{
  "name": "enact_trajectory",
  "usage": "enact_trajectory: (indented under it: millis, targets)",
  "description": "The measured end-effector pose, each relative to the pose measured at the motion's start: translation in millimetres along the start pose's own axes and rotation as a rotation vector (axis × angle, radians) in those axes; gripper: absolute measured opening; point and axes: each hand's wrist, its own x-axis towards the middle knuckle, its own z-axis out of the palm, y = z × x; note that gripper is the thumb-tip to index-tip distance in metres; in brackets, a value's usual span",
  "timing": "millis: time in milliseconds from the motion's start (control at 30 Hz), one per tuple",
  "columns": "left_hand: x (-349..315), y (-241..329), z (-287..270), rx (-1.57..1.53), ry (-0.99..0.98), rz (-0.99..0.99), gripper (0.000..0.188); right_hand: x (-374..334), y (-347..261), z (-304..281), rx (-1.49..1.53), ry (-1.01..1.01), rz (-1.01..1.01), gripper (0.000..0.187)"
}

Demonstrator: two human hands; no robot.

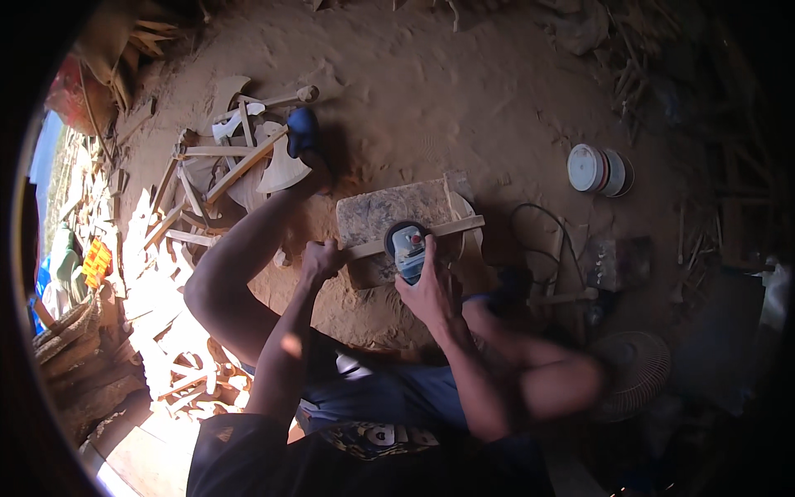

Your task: The person shapes a wooden axe handle using an angle grinder. They grind several sides of the handle and head region while holding it by hand on a stone block, then lift it to view the progress from different angles.

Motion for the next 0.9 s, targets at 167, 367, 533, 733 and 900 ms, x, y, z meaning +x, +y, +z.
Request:
enact_trajectory:
  millis: [167,367,533,733,900]
  targets:
    - [2,1,7,-0.01,-0.037,0.046,0.055,-15,-17,33,0.102,-0.055,-0.091,0.106]
    - [13,-12,4,0.101,-0.066,0.061,0.049,-6,4,-3,-0.028,-0.007,0.072,0.106]
    - [14,-6,6,0.167,-0.043,0.101,0.056,23,87,-32,0.033,0.362,0.1,0.1]
    - [11,-3,5,0.094,-0.048,0.084,0.052,54,122,-82,0.017,0.29,0.323,0.104]
    - [18,-14,3,-0.044,-0.036,0.0,0.05,29,71,-41,-0.005,0.165,0.115,0.101]
